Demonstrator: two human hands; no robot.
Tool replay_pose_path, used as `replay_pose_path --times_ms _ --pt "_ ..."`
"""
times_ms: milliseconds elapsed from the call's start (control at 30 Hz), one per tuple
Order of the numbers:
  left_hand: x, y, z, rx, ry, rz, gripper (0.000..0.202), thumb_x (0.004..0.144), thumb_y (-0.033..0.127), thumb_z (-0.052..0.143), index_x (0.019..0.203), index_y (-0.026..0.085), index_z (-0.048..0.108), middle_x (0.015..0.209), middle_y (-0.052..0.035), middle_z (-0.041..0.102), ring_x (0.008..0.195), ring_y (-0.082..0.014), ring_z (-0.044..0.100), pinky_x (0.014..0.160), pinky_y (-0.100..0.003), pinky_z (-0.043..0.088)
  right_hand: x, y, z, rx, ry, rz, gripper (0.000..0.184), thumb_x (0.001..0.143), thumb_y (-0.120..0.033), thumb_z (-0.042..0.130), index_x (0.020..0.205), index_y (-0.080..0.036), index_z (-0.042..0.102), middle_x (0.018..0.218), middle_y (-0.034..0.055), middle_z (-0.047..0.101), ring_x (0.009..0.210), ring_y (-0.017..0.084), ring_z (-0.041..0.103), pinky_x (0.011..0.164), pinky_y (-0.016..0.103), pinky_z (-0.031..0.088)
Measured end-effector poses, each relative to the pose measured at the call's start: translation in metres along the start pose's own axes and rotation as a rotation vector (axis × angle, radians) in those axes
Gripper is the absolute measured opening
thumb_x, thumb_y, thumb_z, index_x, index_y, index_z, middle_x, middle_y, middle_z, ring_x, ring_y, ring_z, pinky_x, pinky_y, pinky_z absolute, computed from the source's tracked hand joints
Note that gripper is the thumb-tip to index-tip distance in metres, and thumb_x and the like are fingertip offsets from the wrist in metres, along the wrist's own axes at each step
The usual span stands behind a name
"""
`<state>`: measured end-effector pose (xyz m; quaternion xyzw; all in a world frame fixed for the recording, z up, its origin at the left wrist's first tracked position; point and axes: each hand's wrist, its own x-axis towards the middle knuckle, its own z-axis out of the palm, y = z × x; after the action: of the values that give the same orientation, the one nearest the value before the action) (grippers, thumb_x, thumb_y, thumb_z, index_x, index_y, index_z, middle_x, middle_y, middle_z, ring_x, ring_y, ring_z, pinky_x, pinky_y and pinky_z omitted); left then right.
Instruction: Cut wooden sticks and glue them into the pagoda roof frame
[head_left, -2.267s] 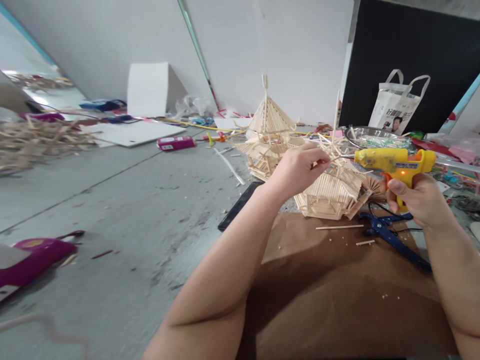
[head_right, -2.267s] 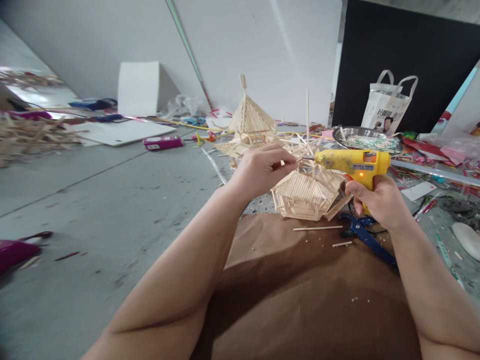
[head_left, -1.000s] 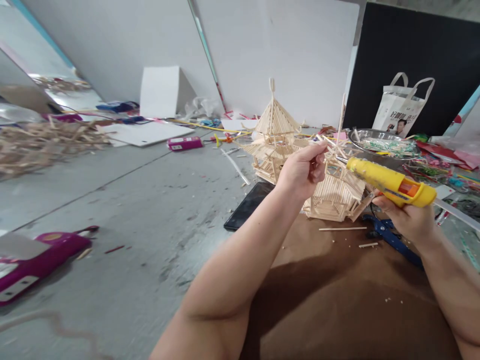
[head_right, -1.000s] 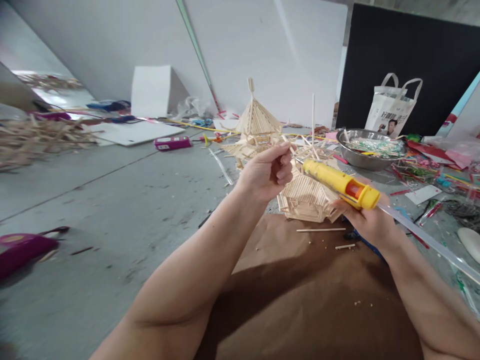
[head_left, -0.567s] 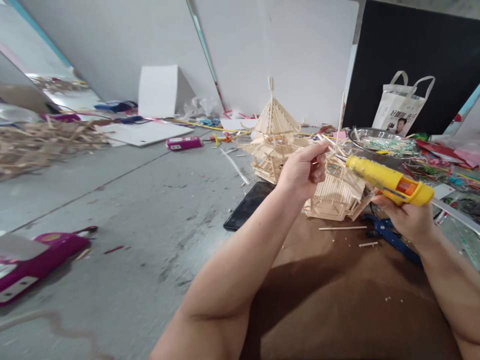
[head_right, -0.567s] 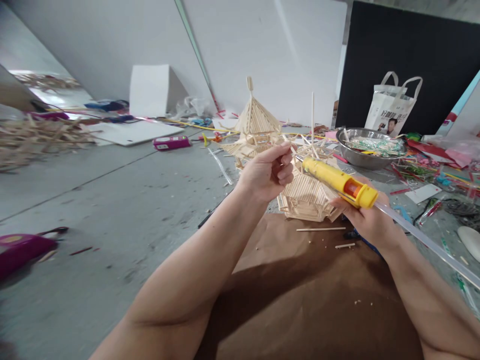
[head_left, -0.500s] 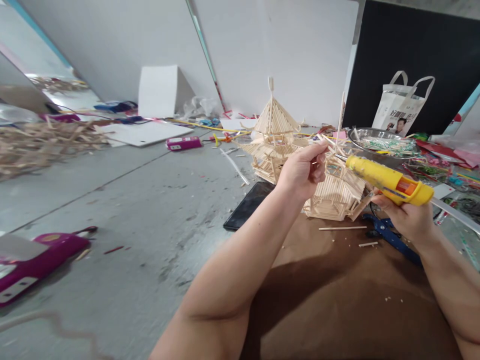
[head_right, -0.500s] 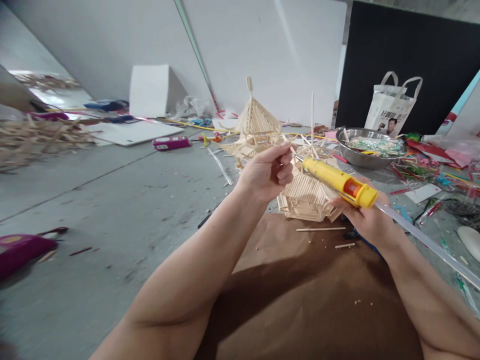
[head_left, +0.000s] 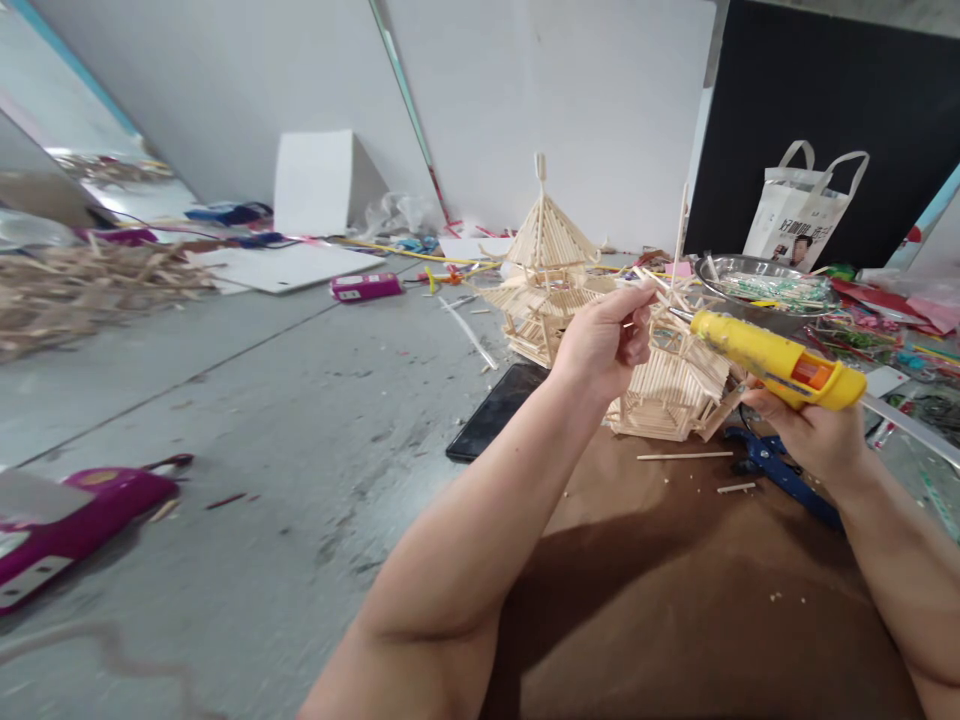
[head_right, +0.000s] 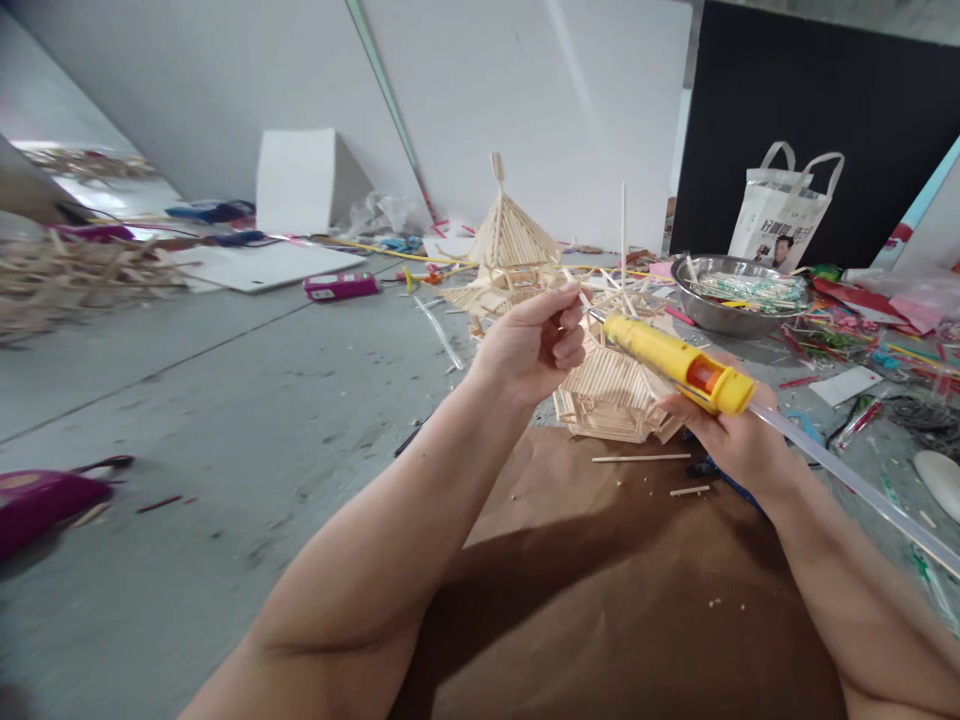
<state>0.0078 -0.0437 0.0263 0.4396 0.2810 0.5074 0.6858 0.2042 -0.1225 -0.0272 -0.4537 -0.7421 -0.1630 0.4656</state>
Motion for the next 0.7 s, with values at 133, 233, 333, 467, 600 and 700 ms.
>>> replay_pose_path --times_ms 133,233,333,467,600,700 --pt "0.0006 -0.0005 -0.0018 -0.016 -0.008 -0.003 0.012 0.075 0.025 0.057 0.066 0.018 0.053 0.047 0.0082 0.035 0.033 -0.0023 0.026 0.035 -0.023 0.015 0.0003 -0.0006 -0.0001 0.017 -0.002 0.01 0.03 0.078 -0.047 0.058 0.091 -0.022 0.064 0.089 0.0059 0.069 0.083 0.022 0.066 0.073 0.033 0.055" --pt "0.0 0.0004 -0.0008 -0.008 0.005 -0.006 0.013 0.076 0.024 0.056 0.065 0.018 0.052 0.047 0.0077 0.035 0.033 -0.002 0.026 0.034 -0.023 0.015 0.0008 -0.0008 0.0003 0.051 0.008 0.01 0.028 0.078 -0.046 0.058 0.09 -0.022 0.065 0.089 0.0059 0.069 0.084 0.022 0.066 0.074 0.033 0.055" --pt "-0.0001 0.0007 0.0001 0.008 0.016 -0.007 0.013 0.076 0.024 0.055 0.065 0.018 0.051 0.047 0.0074 0.034 0.033 -0.0017 0.025 0.034 -0.022 0.015 0.0009 -0.0005 0.0007 0.057 0.017 0.009 0.027 0.078 -0.046 0.058 0.089 -0.021 0.065 0.087 0.0056 0.069 0.084 0.022 0.066 0.074 0.033 0.055" --pt "0.0012 -0.0007 -0.0012 0.022 -0.002 0.005 0.012 0.075 0.025 0.056 0.066 0.018 0.051 0.048 0.0075 0.035 0.033 -0.0022 0.026 0.034 -0.023 0.016 0.0013 -0.001 0.0002 0.057 0.009 0.016 0.026 0.078 -0.046 0.058 0.087 -0.022 0.065 0.085 0.0052 0.069 0.083 0.022 0.066 0.074 0.034 0.055" --pt "0.0021 -0.0016 -0.003 0.011 -0.01 0.016 0.013 0.075 0.025 0.057 0.065 0.018 0.052 0.047 0.0074 0.036 0.033 -0.0022 0.026 0.034 -0.023 0.016 0.0027 -0.0018 -0.0003 0.068 0.021 -0.013 0.023 0.079 -0.042 0.059 0.086 -0.021 0.065 0.085 0.0057 0.069 0.081 0.021 0.067 0.072 0.032 0.055" --pt "0.0013 -0.001 -0.0026 -0.033 -0.015 0.007 0.014 0.075 0.023 0.057 0.063 0.017 0.052 0.046 0.0077 0.036 0.032 -0.0016 0.028 0.033 -0.022 0.016 0.0033 -0.0019 -0.0003 0.064 0.024 -0.02 0.023 0.079 -0.043 0.059 0.085 -0.021 0.065 0.084 0.0056 0.069 0.081 0.02 0.067 0.073 0.031 0.056"
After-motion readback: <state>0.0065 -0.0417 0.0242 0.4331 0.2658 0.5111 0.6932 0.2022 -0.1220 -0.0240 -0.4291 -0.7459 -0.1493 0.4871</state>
